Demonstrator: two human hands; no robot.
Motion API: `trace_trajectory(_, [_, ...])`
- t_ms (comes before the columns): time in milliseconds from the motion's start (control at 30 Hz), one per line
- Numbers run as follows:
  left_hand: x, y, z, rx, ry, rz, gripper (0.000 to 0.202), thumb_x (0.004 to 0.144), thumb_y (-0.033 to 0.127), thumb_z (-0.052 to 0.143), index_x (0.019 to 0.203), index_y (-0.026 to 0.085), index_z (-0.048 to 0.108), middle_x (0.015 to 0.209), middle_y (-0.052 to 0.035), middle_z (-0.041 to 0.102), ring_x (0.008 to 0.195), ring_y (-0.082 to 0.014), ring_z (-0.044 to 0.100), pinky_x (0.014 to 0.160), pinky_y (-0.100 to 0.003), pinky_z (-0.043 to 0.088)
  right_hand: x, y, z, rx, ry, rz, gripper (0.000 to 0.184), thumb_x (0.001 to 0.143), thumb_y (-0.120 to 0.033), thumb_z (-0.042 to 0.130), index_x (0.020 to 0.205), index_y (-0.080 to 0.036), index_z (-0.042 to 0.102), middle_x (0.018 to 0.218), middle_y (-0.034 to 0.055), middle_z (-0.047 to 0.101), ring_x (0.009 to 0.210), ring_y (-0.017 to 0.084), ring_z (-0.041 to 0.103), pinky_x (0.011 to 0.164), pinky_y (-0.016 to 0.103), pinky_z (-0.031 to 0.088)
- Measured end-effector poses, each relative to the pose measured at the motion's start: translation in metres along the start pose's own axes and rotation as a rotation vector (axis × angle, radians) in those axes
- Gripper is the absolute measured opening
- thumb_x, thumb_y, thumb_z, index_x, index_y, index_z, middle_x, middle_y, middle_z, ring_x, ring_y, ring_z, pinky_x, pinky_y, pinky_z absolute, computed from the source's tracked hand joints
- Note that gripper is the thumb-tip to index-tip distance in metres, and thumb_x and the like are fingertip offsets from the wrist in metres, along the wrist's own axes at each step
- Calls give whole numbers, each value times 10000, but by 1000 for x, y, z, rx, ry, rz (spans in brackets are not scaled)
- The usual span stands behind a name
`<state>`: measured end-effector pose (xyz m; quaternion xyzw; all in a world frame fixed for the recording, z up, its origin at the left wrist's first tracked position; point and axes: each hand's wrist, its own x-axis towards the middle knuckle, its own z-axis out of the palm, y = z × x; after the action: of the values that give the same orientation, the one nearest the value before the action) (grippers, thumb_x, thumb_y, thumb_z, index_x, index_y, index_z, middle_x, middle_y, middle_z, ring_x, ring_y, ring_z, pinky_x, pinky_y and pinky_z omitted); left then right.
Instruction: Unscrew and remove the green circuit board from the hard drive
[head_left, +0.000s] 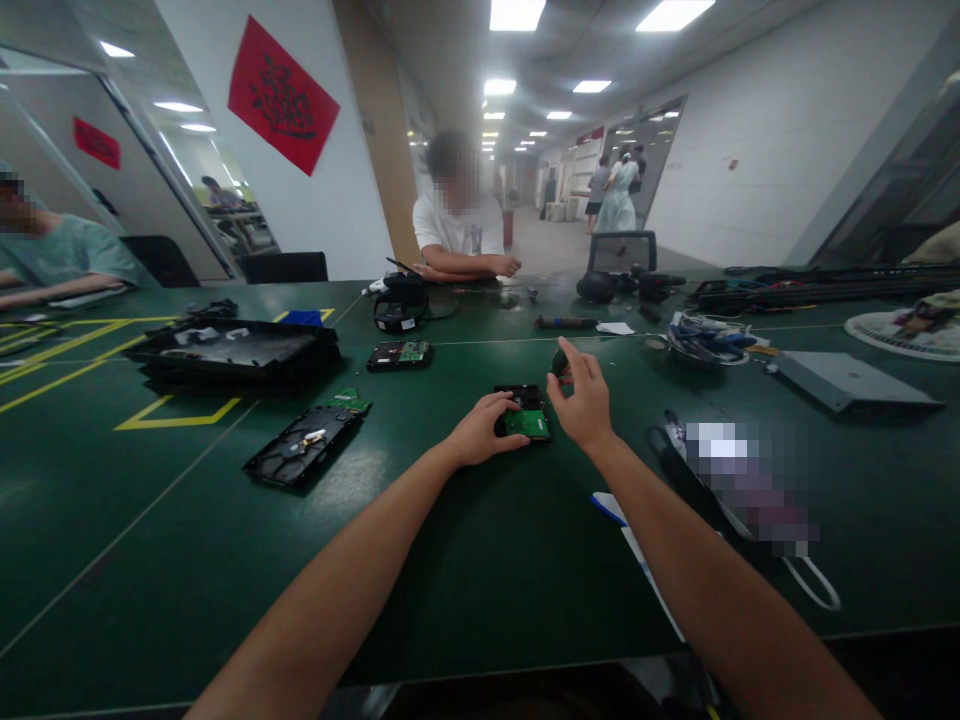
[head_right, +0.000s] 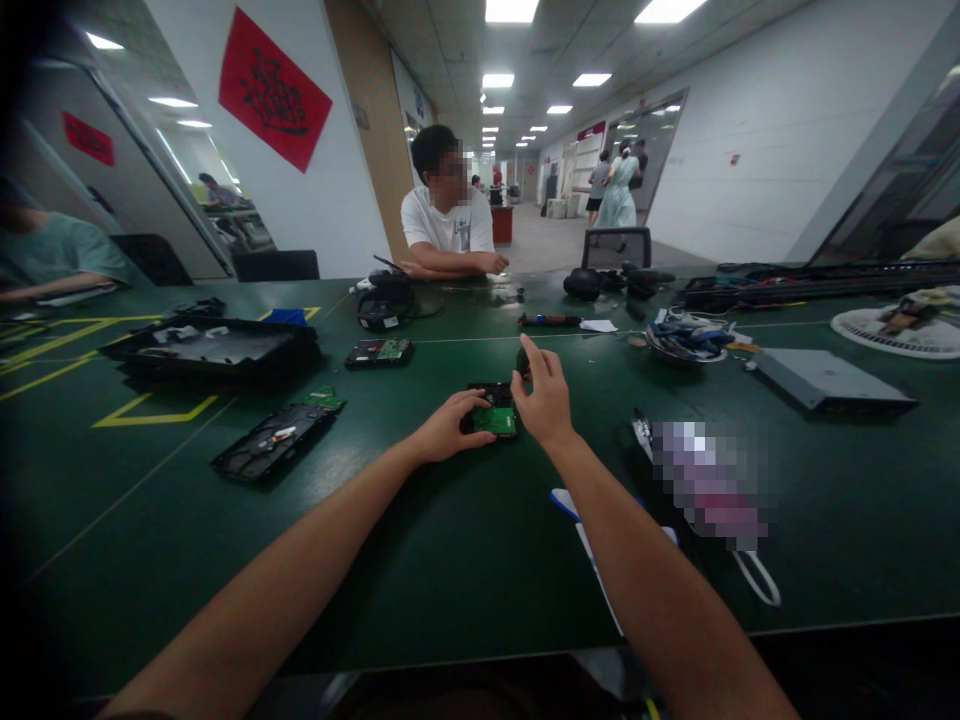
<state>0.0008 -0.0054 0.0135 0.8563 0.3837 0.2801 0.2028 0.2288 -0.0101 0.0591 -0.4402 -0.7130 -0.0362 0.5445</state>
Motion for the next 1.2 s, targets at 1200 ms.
trace_trajectory(1200, [0,1,-1,-1,0,-7,652,793,576,813,1321,242,627,1551,-138,496,1479,-339,424,1219,-544,367,4,4,3,142,-29,63,475,1015,-310,513,1486,-280,465,1342,112,621,1090,254,675,939,474,608])
